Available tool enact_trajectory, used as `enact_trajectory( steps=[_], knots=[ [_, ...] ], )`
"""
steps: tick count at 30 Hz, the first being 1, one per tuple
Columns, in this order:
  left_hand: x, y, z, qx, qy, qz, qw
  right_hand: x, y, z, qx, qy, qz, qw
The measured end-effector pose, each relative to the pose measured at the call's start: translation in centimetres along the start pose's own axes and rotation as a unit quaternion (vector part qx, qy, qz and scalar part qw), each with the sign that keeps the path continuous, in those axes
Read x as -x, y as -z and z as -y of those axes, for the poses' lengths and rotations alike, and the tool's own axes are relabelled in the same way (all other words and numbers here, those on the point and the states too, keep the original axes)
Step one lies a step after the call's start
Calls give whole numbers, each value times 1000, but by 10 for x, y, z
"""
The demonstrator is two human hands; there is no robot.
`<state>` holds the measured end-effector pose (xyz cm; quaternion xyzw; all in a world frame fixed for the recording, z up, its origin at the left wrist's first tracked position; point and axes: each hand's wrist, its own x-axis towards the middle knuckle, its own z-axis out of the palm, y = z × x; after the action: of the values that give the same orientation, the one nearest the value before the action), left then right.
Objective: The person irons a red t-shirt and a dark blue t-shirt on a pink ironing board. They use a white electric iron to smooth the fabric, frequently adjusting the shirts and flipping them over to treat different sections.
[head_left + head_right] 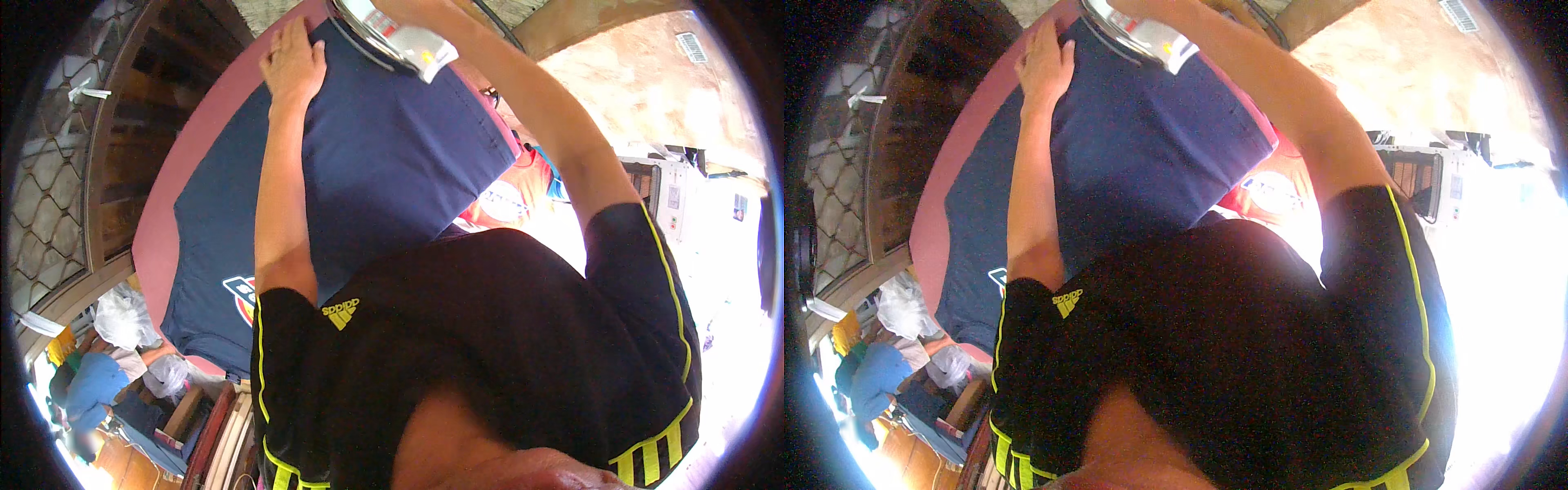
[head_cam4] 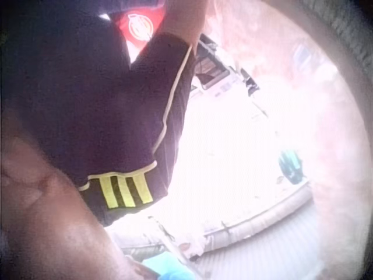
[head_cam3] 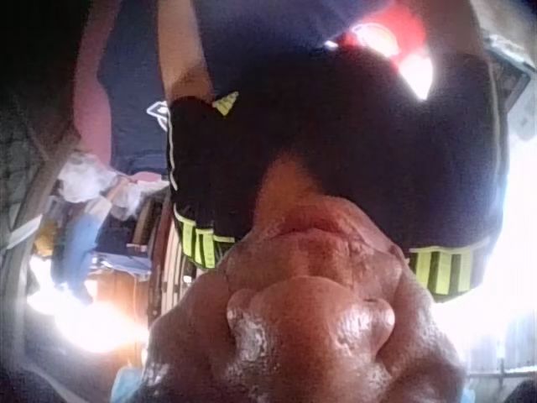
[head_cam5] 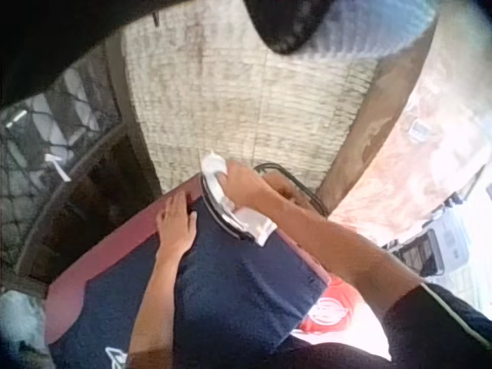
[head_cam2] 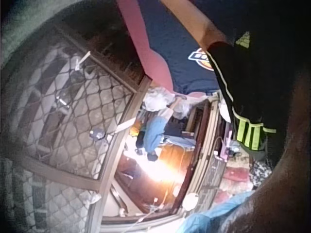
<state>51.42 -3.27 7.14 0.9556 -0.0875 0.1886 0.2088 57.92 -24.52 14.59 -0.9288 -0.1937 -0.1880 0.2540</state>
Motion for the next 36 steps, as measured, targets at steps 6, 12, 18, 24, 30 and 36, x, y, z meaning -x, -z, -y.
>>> enact_trajectory(
  steps=[6, 12, 18, 24, 30, 36],
  knots=[
    [19, 3, 13, -172, 24, -37, 984, -40, -4, -29, 127, 114, 100, 980],
    [24, 6, 14, -168, 38, -69, 983, 51, 59, 7, 169, 102, 16, 980],
    [27, 5, 13, -190, 53, -49, 979, -12, 24, -23, 249, 218, 56, 942],
    [17, -13, 23, -183, 16, -70, 980, -41, 15, -39, 102, 23, 93, 990],
    [15, -13, 49, -216, 19, -54, 975, 69, 77, -25, 132, 181, 87, 971],
    [21, 3, 38, -163, 7, -91, 982, 193, 139, -17, -70, 54, 54, 995]
  ],
)
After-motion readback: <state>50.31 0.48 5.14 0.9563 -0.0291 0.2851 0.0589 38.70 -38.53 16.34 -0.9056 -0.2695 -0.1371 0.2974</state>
